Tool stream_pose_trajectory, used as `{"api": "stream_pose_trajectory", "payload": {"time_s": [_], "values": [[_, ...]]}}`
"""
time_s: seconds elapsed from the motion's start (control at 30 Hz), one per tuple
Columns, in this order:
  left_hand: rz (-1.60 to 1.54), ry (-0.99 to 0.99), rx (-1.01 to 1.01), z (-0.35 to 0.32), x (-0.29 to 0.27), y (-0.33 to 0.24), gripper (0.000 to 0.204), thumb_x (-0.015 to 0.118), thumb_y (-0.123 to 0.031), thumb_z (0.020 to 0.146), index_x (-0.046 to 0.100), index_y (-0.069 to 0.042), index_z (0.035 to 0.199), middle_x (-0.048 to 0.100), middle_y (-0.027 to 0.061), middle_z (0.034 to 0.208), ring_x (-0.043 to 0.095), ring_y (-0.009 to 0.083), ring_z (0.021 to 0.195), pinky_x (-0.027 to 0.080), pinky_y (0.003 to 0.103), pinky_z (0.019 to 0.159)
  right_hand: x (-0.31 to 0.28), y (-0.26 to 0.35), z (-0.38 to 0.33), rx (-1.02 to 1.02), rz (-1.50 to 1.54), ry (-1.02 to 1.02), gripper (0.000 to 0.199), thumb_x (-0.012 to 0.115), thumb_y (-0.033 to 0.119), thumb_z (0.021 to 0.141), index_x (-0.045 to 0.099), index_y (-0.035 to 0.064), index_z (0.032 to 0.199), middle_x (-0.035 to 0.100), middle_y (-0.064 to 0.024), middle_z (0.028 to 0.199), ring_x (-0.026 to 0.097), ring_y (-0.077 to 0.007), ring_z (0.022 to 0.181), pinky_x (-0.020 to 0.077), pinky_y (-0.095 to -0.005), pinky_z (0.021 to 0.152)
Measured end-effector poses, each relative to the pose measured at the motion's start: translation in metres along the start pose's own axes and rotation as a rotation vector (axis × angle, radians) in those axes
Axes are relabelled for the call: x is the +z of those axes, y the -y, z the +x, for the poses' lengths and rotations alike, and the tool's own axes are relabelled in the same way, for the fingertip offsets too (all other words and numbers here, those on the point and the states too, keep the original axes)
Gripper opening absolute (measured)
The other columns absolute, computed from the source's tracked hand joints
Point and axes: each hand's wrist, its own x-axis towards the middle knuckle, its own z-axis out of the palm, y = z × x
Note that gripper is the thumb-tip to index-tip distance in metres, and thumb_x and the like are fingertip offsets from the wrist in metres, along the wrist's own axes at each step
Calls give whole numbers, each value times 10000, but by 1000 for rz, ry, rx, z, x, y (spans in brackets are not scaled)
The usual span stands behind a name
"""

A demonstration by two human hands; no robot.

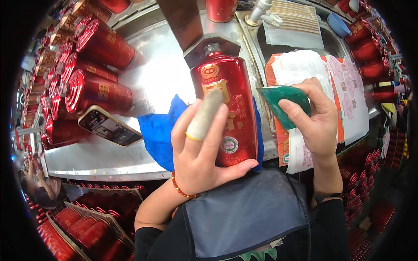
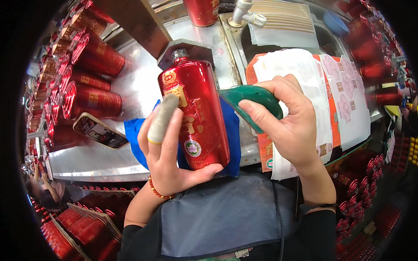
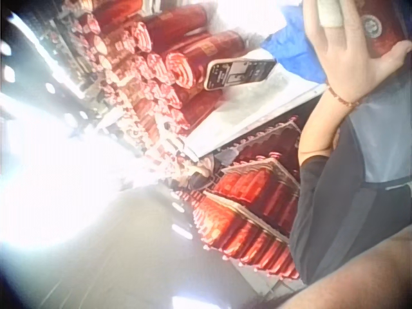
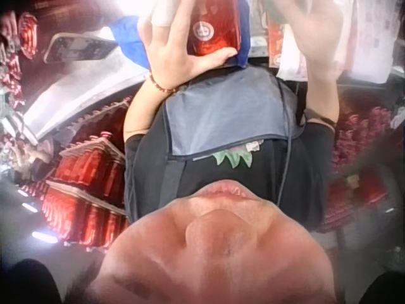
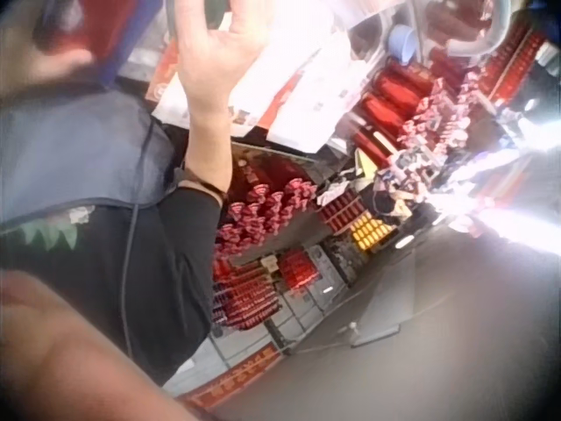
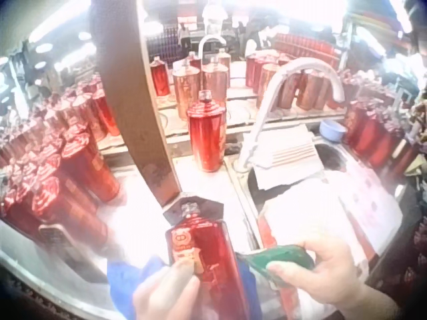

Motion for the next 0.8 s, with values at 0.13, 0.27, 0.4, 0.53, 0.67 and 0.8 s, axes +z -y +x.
{"api": "stream_pose_trajectory", "payload": {"time_s": [0.13,0.27,0.4,0.53,0.67,0.8], "values": [[88,56,73,8,-7,-3,742,774,-563,809,671,-42,1328,615,148,1385,490,350,1318,469,460,1063,-1,-6,-6,36,39,-21,143,789,82,859,740,28,982,637,-6,827,499,-149,838,421,-285,782],[134,144,123,20,-11,-2,744,738,-603,817,678,-62,1325,646,129,1367,471,382,1342,407,458,1115,-1,-10,-8,37,59,-37,149,792,79,855,737,30,984,635,-4,835,499,-148,847,417,-283,788],[144,235,195,33,-15,-1,704,720,-610,829,695,-99,1313,666,113,1349,438,400,1383,374,468,1149,-2,-11,-8,3,57,-41,152,793,76,855,732,31,987,635,-7,838,496,-150,858,413,-286,797],[-9,172,225,20,-11,6,602,701,-546,872,696,-144,1321,621,68,1411,418,346,1396,438,478,1094,-4,-11,-7,-41,68,-18,153,791,37,851,726,18,988,644,-26,855,530,-144,844,425,-278,773],[-232,165,-53,-16,-9,17,1529,864,-770,533,156,84,1585,209,361,1601,277,508,1473,235,551,1212,-7,-7,-7,-172,58,42,185,796,-17,828,730,3,999,658,-43,881,586,-142,830,444,-260,724],[-288,193,-157,-26,9,11,1499,972,-503,577,41,103,1583,128,410,1604,184,548,1506,245,546,1217,4,14,-3,-323,-38,125,272,806,-37,771,757,18,1032,671,-69,920,611,-179,823,466,-276,699]]}}
